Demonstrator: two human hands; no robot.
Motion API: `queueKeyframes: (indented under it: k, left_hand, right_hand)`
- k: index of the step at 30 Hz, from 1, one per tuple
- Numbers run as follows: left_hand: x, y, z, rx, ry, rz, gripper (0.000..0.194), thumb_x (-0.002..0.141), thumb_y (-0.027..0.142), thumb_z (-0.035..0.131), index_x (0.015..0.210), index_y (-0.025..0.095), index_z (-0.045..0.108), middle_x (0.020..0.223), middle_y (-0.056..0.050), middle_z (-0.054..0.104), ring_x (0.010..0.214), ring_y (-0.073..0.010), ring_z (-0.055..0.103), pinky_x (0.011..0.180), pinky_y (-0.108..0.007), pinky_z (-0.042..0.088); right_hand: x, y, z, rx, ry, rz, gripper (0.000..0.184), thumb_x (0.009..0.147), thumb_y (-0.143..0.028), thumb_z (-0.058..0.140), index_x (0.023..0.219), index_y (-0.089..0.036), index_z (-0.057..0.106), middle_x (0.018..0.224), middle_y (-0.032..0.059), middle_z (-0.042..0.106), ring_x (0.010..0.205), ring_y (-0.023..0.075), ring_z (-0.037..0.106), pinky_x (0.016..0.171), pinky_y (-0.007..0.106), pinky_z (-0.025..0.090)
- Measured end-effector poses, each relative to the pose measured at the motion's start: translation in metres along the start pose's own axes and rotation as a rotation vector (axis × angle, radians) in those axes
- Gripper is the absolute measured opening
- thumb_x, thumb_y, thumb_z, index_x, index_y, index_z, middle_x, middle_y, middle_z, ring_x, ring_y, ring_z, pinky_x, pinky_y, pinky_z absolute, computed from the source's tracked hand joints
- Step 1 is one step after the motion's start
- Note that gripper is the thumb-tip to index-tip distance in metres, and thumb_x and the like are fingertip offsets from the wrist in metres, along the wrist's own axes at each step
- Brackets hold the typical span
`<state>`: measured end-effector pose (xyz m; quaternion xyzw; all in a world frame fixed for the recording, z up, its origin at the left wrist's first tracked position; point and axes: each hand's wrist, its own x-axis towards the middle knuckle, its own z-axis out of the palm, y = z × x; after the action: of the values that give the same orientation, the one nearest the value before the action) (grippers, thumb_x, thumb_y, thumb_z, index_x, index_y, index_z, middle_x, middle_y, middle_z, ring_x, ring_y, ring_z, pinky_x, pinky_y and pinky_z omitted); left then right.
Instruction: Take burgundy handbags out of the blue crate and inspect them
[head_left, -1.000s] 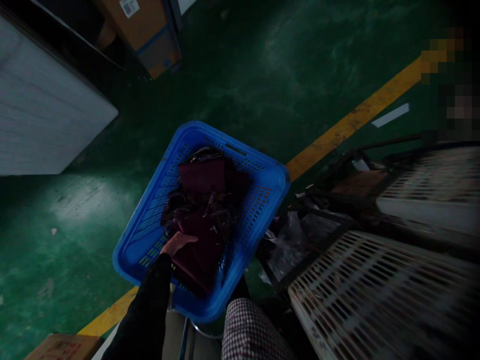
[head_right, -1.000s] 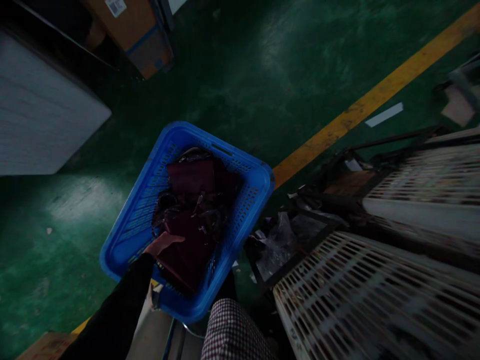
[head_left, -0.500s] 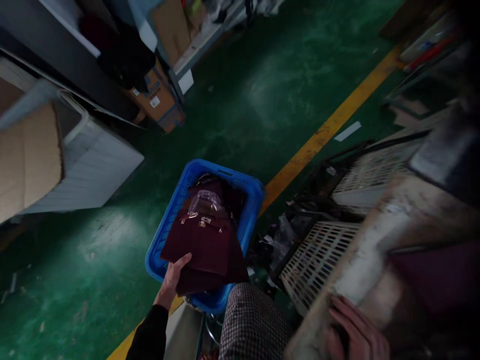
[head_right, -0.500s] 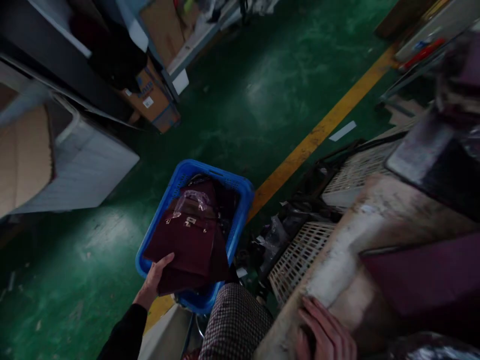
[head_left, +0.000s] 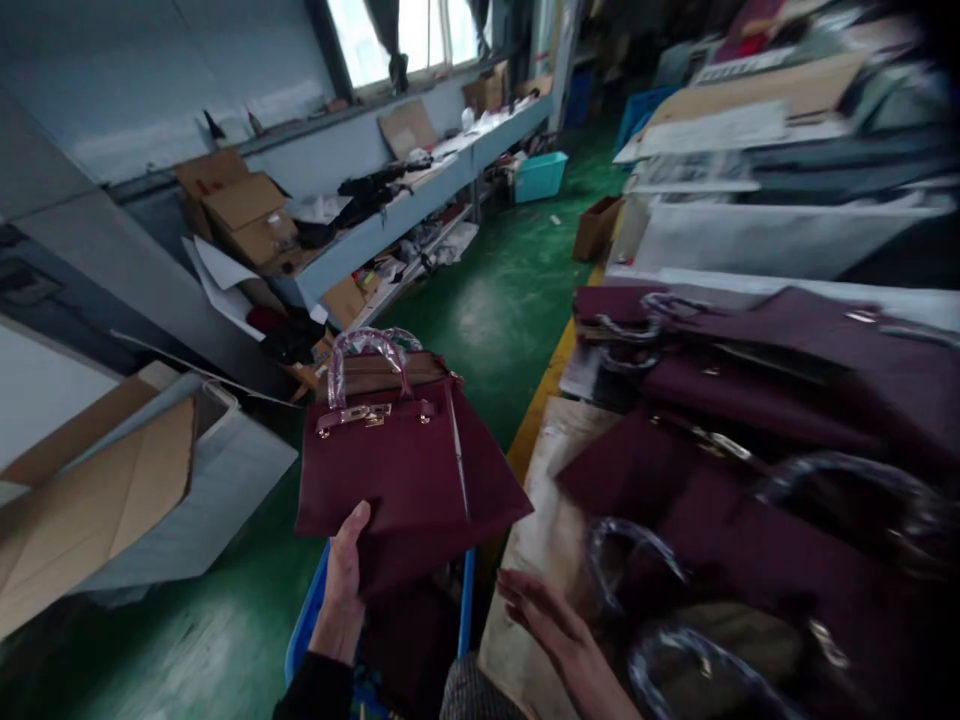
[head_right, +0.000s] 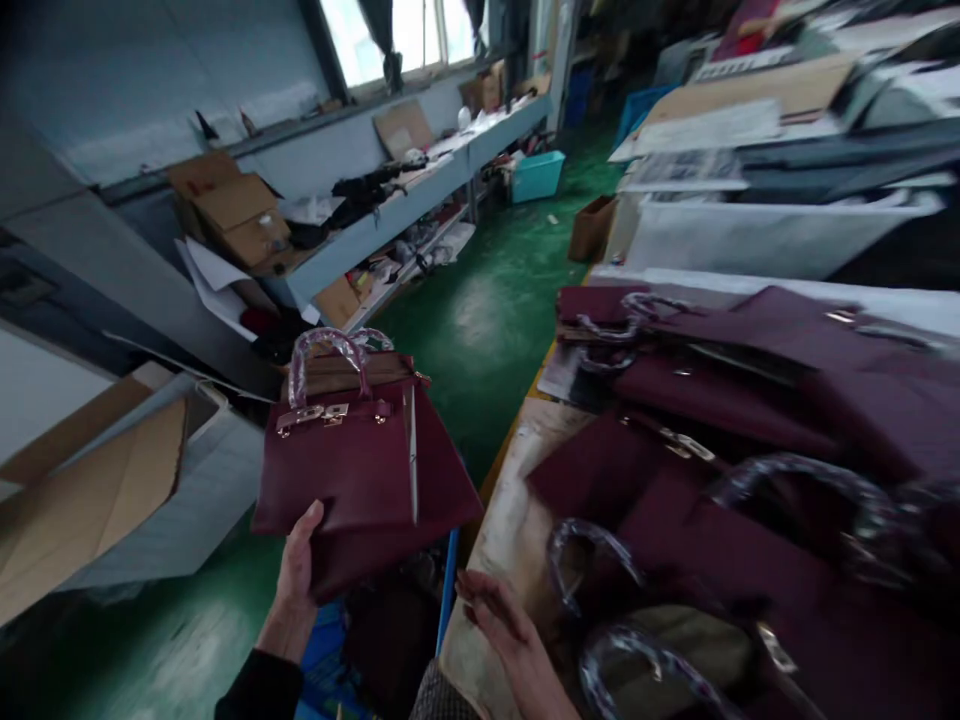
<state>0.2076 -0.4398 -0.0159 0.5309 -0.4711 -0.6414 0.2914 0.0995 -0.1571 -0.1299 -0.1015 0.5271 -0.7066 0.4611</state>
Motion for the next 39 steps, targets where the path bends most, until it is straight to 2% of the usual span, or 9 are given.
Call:
queueKeyframes:
  k: [2, 6, 10, 15, 20, 25, 28, 35, 39]
  left_hand:
    - [-0.029, 0.013, 0.023, -0.073, -0.071, -0.013, 0.064, 0.076, 0.054, 0.071, 0.131, 0.022, 0.061, 0.127, -0.005, 0.069, 0.121, -0.0304, 0.064, 0.1, -0.044, 0.056]
    - [-0.076, 0.014, 0.056, -0.097, -0.228, -0.019, 0.067, 0.073, 0.048, 0.075, 0.133, 0.026, 0.06, 0.122, -0.002, 0.071, 0.12, -0.0308, 0.064, 0.1, -0.045, 0.056]
    - [-0.12, -0.009, 0.087, 0.045, -0.441, -0.052, 0.066, 0.056, 0.037, 0.086, 0.117, 0.02, 0.069, 0.109, -0.004, 0.075, 0.121, -0.034, 0.064, 0.105, -0.046, 0.053]
    - [-0.159, -0.049, 0.122, 0.118, -0.664, -0.313, 0.073, 0.061, 0.039, 0.087, 0.126, 0.017, 0.063, 0.117, -0.012, 0.073, 0.117, -0.0344, 0.066, 0.103, -0.047, 0.053]
    - [-0.151, -0.076, 0.15, 0.044, -0.804, -0.143, 0.109, 0.058, 0.025, 0.091, 0.151, 0.03, 0.032, 0.14, -0.011, 0.059, 0.125, -0.0284, 0.061, 0.103, -0.04, 0.052]
    - [-0.123, -0.072, 0.189, 0.186, -0.863, -0.213, 0.061, 0.07, 0.04, 0.087, 0.118, 0.013, 0.062, 0.118, -0.014, 0.07, 0.097, -0.0211, 0.07, 0.081, -0.029, 0.057]
    - [-0.118, -0.06, 0.205, 0.266, -0.87, -0.244, 0.051, 0.066, 0.037, 0.09, 0.102, 0.008, 0.069, 0.102, -0.015, 0.074, 0.077, -0.0191, 0.069, 0.062, -0.025, 0.055]
    - [-0.159, -0.058, 0.172, 0.074, -0.598, -0.253, 0.041, 0.076, 0.03, 0.083, 0.113, 0.019, 0.067, 0.116, -0.007, 0.073, 0.092, -0.0163, 0.071, 0.077, -0.025, 0.059]
    - [-0.189, -0.07, 0.137, 0.238, -0.712, -0.305, 0.048, 0.074, 0.038, 0.085, 0.114, 0.02, 0.067, 0.113, -0.007, 0.074, 0.092, -0.019, 0.073, 0.079, -0.027, 0.06]
  right_hand:
    - [-0.014, -0.042, -0.004, 0.337, 0.002, -0.062, 0.062, 0.088, -0.073, 0.059, 0.128, -0.026, 0.064, 0.143, 0.0107, 0.056, 0.135, 0.0334, 0.049, 0.114, 0.054, 0.04]
    - [-0.051, -0.132, -0.028, 0.572, -0.008, -0.132, 0.077, 0.082, -0.086, 0.054, 0.128, -0.025, 0.064, 0.137, 0.011, 0.061, 0.125, 0.0339, 0.058, 0.11, 0.053, 0.044]
    - [-0.102, -0.177, -0.045, 0.656, 0.163, -0.078, 0.067, 0.082, -0.056, 0.076, 0.135, -0.02, 0.058, 0.123, 0.0122, 0.069, 0.113, 0.0341, 0.065, 0.105, 0.052, 0.05]
    - [-0.156, -0.149, -0.073, 0.668, 0.352, -0.119, 0.059, 0.076, -0.027, 0.082, 0.13, -0.016, 0.059, 0.112, 0.0122, 0.073, 0.098, 0.0317, 0.071, 0.098, 0.048, 0.055]
    - [-0.192, -0.099, -0.102, 0.64, 0.505, -0.115, 0.05, 0.076, -0.026, 0.084, 0.119, -0.016, 0.061, 0.108, 0.0116, 0.074, 0.093, 0.0311, 0.072, 0.091, 0.046, 0.059]
    - [-0.2, -0.077, -0.114, 0.659, 0.578, -0.068, 0.055, 0.073, -0.026, 0.088, 0.119, -0.017, 0.06, 0.108, 0.0123, 0.074, 0.093, 0.034, 0.072, 0.091, 0.05, 0.059]
    - [-0.196, -0.076, -0.114, 0.695, 0.598, -0.08, 0.059, 0.079, -0.035, 0.085, 0.129, -0.019, 0.057, 0.118, 0.0117, 0.071, 0.105, 0.0326, 0.069, 0.098, 0.048, 0.056]
    - [-0.191, -0.082, -0.108, 0.838, 0.573, -0.08, 0.064, 0.092, -0.06, 0.065, 0.14, -0.02, 0.053, 0.123, 0.011, 0.069, 0.114, 0.0285, 0.066, 0.104, 0.045, 0.053]
    - [-0.193, -0.083, -0.11, 0.912, 0.527, -0.018, 0.076, 0.089, -0.075, 0.057, 0.135, -0.014, 0.057, 0.117, 0.0166, 0.07, 0.109, 0.0338, 0.067, 0.101, 0.054, 0.053]
